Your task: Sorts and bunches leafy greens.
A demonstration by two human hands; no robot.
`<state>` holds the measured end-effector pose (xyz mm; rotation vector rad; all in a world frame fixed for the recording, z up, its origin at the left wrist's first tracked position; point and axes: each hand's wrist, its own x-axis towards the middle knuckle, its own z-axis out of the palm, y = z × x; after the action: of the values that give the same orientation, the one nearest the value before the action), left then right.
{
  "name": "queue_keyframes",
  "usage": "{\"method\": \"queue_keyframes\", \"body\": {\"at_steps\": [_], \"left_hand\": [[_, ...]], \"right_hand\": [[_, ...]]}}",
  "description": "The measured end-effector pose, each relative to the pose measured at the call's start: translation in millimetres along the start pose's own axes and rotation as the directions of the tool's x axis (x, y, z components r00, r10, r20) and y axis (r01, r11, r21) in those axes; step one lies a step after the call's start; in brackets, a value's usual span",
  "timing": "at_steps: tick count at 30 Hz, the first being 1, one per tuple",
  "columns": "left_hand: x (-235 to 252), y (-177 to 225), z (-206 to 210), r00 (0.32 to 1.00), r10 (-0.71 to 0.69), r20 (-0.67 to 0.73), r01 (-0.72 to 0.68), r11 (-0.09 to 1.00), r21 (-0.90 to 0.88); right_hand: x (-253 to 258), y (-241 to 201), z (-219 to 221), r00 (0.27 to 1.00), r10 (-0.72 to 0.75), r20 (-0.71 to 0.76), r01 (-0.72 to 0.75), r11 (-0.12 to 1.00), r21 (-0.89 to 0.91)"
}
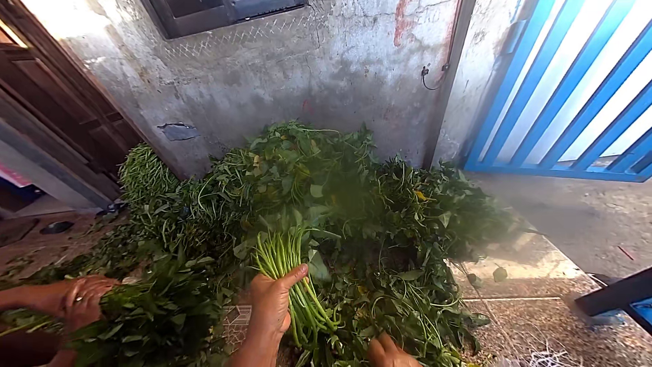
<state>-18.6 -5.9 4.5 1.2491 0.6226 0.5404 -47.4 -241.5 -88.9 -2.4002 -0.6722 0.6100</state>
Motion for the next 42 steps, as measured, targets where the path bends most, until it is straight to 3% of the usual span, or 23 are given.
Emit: {"method": "queue_keyframes", "body": {"at_steps": [2,4,7,10,13,15,16,18,21,23,25,28,30,32,37,42], "left_hand": [[-4,-5,6,0.999,-0.009,0.043,0.009,1.000,0.004],[-7,-9,10,0.997,-0.025,0.072,0.025,1.000,0.001],[-4,-5,10,0.999,-0.031,0.026,0.032,0.999,-0.027],[8,7,-3,0.991,0.011,-0.135,-0.021,0.997,-0.074],[19,17,-16,0.967,0.029,-0.253,-0.055,0.994,-0.098],[19,17,-17,0.966,0.008,-0.259,-0.035,0.995,-0.099],[17,17,-17,0.970,-0.002,-0.243,-0.022,0.995,-0.096],[13,15,-14,0.979,-0.021,-0.204,0.001,0.995,-0.099],[9,12,-6,0.984,-0.064,-0.166,0.047,0.994,-0.103],[8,11,-5,0.984,-0.076,-0.159,0.061,0.993,-0.099],[10,12,-6,0.984,-0.081,-0.160,0.064,0.992,-0.106],[11,13,-8,0.976,-0.081,-0.204,0.058,0.992,-0.114],[12,13,-9,0.972,-0.074,-0.225,0.049,0.992,-0.113],[10,11,-8,0.969,-0.067,-0.239,0.041,0.992,-0.116],[16,14,-10,0.954,-0.020,-0.298,-0.025,0.989,-0.146],[17,14,-9,0.948,0.009,-0.319,-0.050,0.991,-0.121]], "right_hand": [[12,-16,-4,0.947,-0.110,-0.301,0.140,0.987,0.081],[33,-22,2,0.863,-0.250,-0.439,0.335,0.934,0.125],[46,-20,9,0.840,-0.359,-0.407,0.447,0.883,0.144],[37,2,14,0.856,-0.433,-0.284,0.485,0.861,0.151],[28,25,24,0.866,-0.475,-0.157,0.499,0.801,0.331],[24,24,29,0.898,-0.394,-0.195,0.436,0.743,0.507],[24,17,33,0.910,-0.304,-0.280,0.411,0.746,0.524],[30,4,39,0.841,-0.159,-0.518,0.402,0.824,0.399],[48,-3,33,0.696,-0.252,-0.673,0.439,0.890,0.121],[59,5,31,0.694,-0.393,-0.604,0.507,0.862,0.021],[62,13,26,0.754,-0.458,-0.470,0.559,0.824,0.095],[49,17,9,0.838,-0.470,-0.278,0.546,0.699,0.462],[40,18,4,0.865,-0.439,-0.244,0.465,0.518,0.718],[33,18,1,0.907,-0.354,-0.228,0.372,0.418,0.829],[11,19,-3,0.967,-0.172,-0.187,0.250,0.513,0.821],[-6,25,-15,0.907,-0.399,-0.134,0.343,0.515,0.785]]}}
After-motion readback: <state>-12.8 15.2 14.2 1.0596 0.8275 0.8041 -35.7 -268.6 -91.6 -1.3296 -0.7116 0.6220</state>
